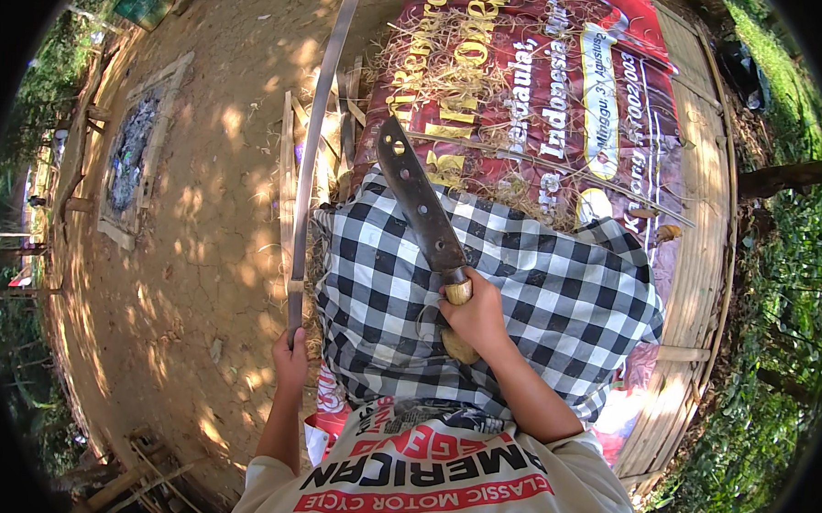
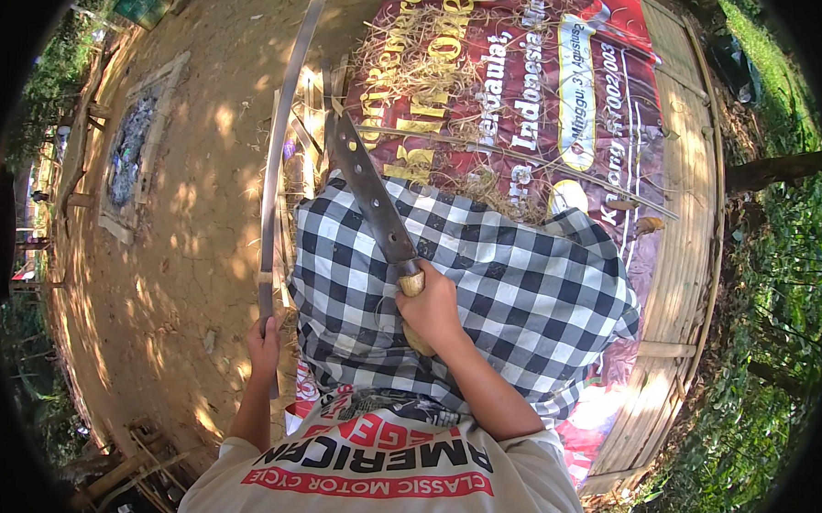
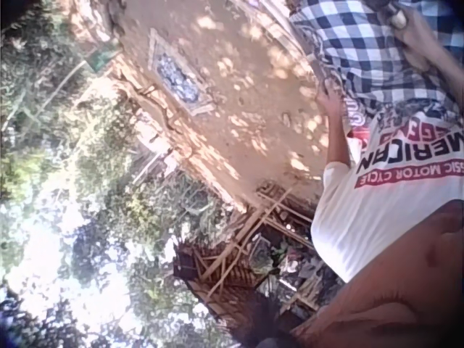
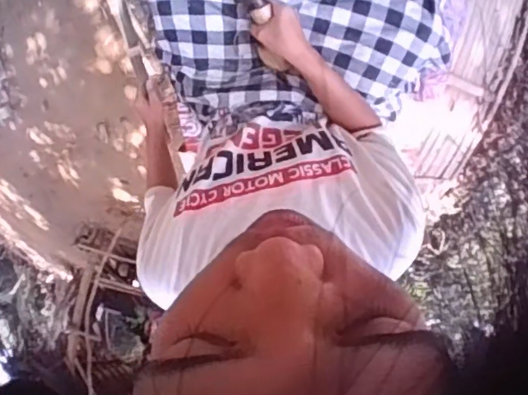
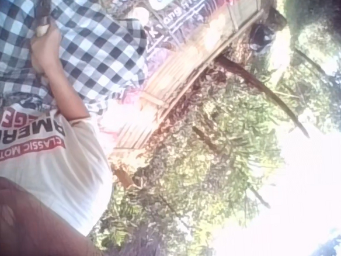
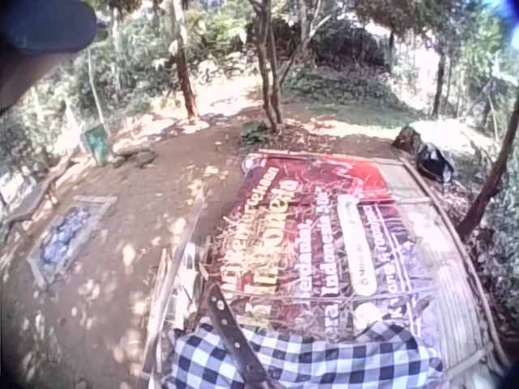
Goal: The person shaves a long bamboo stick with a knife while sitting on the ground.
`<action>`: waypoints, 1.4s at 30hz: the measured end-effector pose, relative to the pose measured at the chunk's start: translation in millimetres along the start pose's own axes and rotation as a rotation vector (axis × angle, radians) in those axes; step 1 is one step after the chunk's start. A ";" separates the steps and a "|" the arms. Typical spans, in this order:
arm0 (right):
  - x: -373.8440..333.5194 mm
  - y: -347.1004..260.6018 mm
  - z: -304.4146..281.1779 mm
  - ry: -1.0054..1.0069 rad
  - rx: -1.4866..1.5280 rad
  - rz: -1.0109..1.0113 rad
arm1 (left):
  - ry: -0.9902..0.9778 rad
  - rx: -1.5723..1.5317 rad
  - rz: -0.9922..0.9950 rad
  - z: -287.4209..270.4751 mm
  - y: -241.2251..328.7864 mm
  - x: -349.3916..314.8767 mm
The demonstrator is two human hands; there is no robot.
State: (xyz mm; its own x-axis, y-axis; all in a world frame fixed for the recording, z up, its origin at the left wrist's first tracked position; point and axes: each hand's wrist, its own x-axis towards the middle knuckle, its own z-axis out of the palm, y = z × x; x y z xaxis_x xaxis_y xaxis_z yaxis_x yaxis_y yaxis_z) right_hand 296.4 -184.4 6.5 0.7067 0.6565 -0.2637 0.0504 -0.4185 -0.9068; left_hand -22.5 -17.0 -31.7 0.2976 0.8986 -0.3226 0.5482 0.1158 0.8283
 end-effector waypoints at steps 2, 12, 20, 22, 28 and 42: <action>0.5 -6.1 -2.0 0.001 -0.040 0.012 | 0.008 -0.028 -0.017 -1.2 -0.5 -2.8; -6.6 -65.2 -88.4 0.146 0.111 -0.054 | 0.053 0.097 0.021 -15.9 21.5 -2.2; -10.7 -104.8 -323.4 1.188 -0.272 -0.194 | -0.107 0.260 0.294 -2.1 61.1 1.9; -28.7 -104.9 -343.5 1.321 -0.389 -0.188 | -0.153 0.306 0.337 5.8 73.5 -3.7; -45.6 -50.9 -323.2 1.028 0.112 -0.255 | -0.343 0.391 0.365 26.2 83.3 -6.7; 17.9 -68.6 -167.5 0.176 -0.748 -0.642 | -0.542 0.409 0.068 26.4 65.1 5.2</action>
State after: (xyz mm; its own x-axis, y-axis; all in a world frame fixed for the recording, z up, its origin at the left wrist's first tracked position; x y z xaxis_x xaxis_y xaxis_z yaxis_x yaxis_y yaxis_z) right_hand 423.8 -249.1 119.1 0.4812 0.8198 0.3105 0.8474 -0.3443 -0.4043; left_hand 35.3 -16.0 8.5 0.6331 0.5465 -0.5482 0.7340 -0.1990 0.6493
